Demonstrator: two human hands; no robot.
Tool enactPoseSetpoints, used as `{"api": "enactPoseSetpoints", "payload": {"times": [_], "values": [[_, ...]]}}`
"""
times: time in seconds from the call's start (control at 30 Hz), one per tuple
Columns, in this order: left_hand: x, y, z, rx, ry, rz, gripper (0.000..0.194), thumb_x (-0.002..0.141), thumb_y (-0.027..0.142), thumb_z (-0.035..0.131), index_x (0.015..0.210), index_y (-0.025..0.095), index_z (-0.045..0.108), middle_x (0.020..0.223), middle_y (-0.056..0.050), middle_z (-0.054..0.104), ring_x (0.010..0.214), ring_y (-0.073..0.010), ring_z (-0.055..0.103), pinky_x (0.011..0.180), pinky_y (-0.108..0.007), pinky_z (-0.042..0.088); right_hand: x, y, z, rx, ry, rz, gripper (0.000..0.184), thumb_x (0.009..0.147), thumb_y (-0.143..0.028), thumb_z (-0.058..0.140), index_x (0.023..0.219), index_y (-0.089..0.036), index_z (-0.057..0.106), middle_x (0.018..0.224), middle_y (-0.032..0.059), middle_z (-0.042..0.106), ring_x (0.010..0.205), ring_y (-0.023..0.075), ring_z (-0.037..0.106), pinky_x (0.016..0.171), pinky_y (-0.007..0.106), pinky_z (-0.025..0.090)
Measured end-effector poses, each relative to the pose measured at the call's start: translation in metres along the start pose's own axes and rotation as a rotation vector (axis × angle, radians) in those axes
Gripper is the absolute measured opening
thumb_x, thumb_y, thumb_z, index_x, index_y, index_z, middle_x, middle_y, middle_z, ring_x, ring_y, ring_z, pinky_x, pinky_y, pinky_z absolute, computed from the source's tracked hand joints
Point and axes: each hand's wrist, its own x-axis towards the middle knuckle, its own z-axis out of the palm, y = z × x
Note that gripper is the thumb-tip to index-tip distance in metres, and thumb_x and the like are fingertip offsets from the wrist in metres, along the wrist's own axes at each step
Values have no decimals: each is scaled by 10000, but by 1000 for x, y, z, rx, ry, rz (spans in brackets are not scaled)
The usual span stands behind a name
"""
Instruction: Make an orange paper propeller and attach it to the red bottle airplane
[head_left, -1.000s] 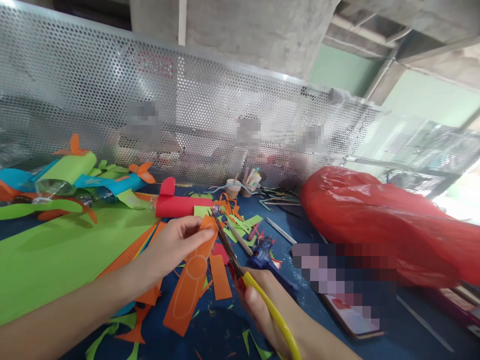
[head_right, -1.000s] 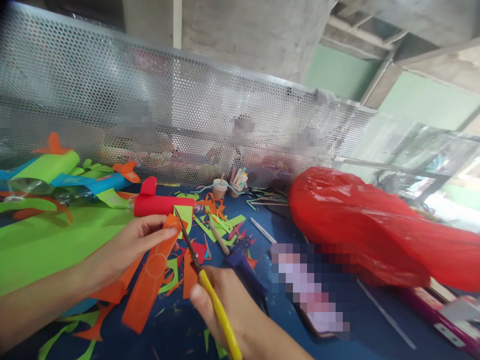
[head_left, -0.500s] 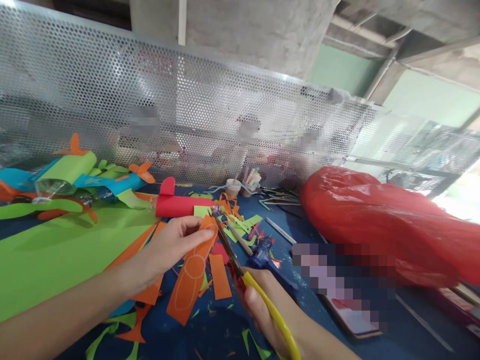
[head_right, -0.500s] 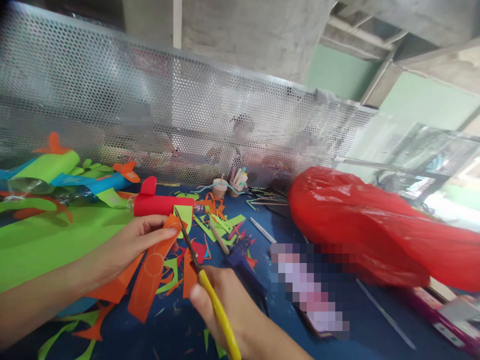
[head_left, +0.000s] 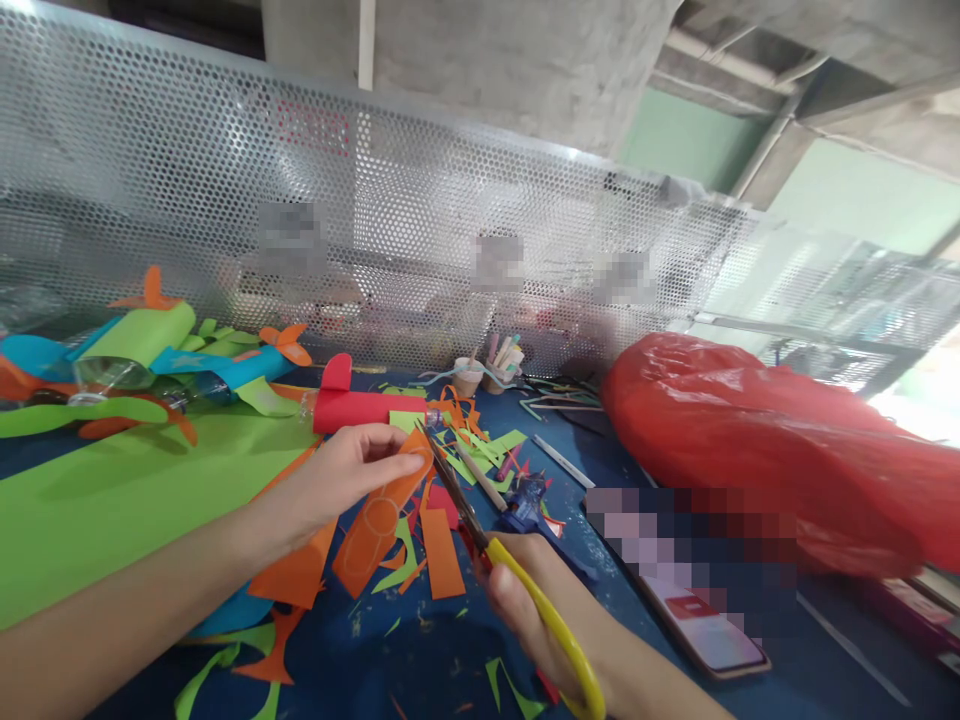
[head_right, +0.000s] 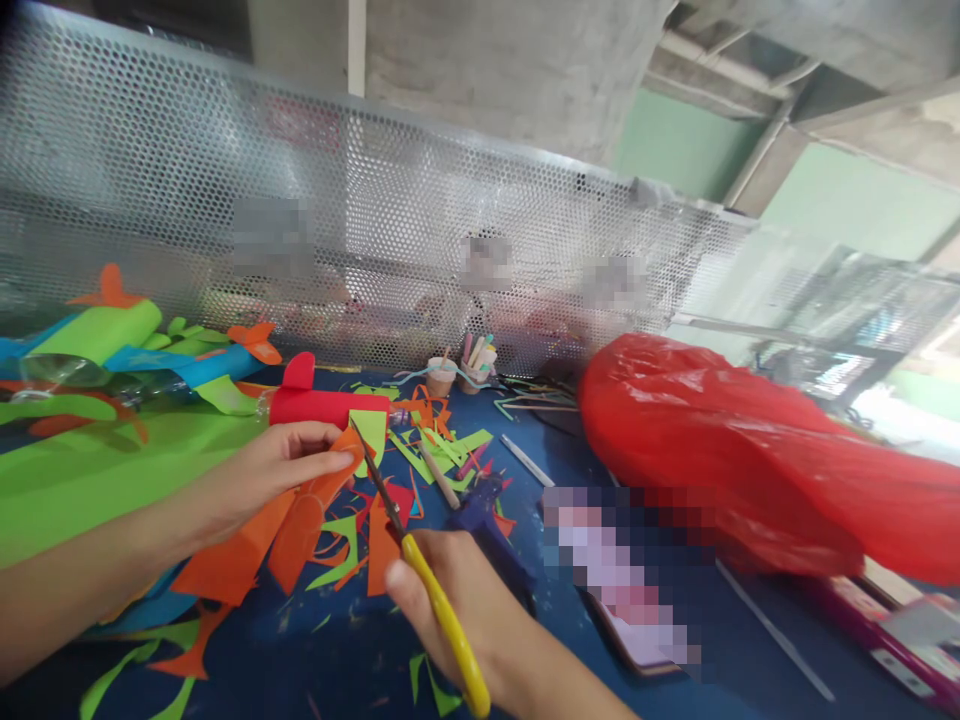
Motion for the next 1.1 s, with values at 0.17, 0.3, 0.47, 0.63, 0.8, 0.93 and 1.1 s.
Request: {"api": "enactPoseSetpoints", "payload": {"times": [0.17, 0.3, 0.47, 0.63, 0.8, 0.93, 1.1], "values": [[2, -1, -6, 48, -15, 31, 191, 771, 379, 679, 833, 198, 698, 875, -18, 728, 833, -196, 654, 774, -315, 488, 1, -3, -4, -40, -12, 18, 652, 843, -797, 181, 664, -198, 366, 614, -33, 332, 539, 97, 274, 464, 244, 233], [5, -1, -9, 112, 12, 53, 228, 762, 407, 684, 808, 184, 693, 849, -36, 719, 800, -200, 655, 745, -320, 495, 0, -2, -4, -49, -16, 24, 646, 842, -796, 200, 643, -200, 351, 608, -36, 312, 553, 101, 274, 461, 241, 221], [7, -4, -8, 231, 246, 195, 277, 735, 426, 705, 866, 209, 593, 871, -15, 646, 861, -201, 600, 825, -344, 459, 4, 7, -2, 34, 22, 56, 626, 857, -774, 231, 659, -204, 398, 555, -32, 363, 519, 108, 337, 445, 233, 293], [-13, -1, 14, 426, 227, 249, 291, 854, 441, 582, 662, 222, 567, 637, 18, 560, 623, -158, 504, 628, -288, 401, 4, 17, 3, 98, 56, 153, 629, 863, -768, 218, 629, -210, 391, 515, -40, 352, 445, 93, 327, 393, 225, 276], [-27, -17, 46, -63, -240, -93, 383, 855, 602, 509, 838, 220, 514, 569, 39, 565, 460, -136, 528, 484, -257, 388, -2, 19, 13, 270, 86, 178, 675, 804, -834, 187, 635, -213, 389, 475, -62, 332, 360, 72, 307, 341, 216, 242], [-22, -29, 54, -251, -87, -41, 390, 859, 632, 487, 890, 255, 391, 606, 89, 457, 483, -114, 505, 493, -240, 388, -5, 20, 22, 422, 99, 109, 667, 767, -862, 234, 654, -218, 368, 473, -77, 326, 333, 58, 285, 326, 206, 232], [-22, -22, 43, -343, 45, 116, 330, 894, 570, 501, 886, 251, 416, 681, 81, 406, 549, -97, 470, 532, -238, 370, -7, 19, 28, 510, 85, 16, 662, 759, -866, 263, 684, -218, 375, 465, -93, 286, 341, 55, 241, 322, 199, 247]]}}
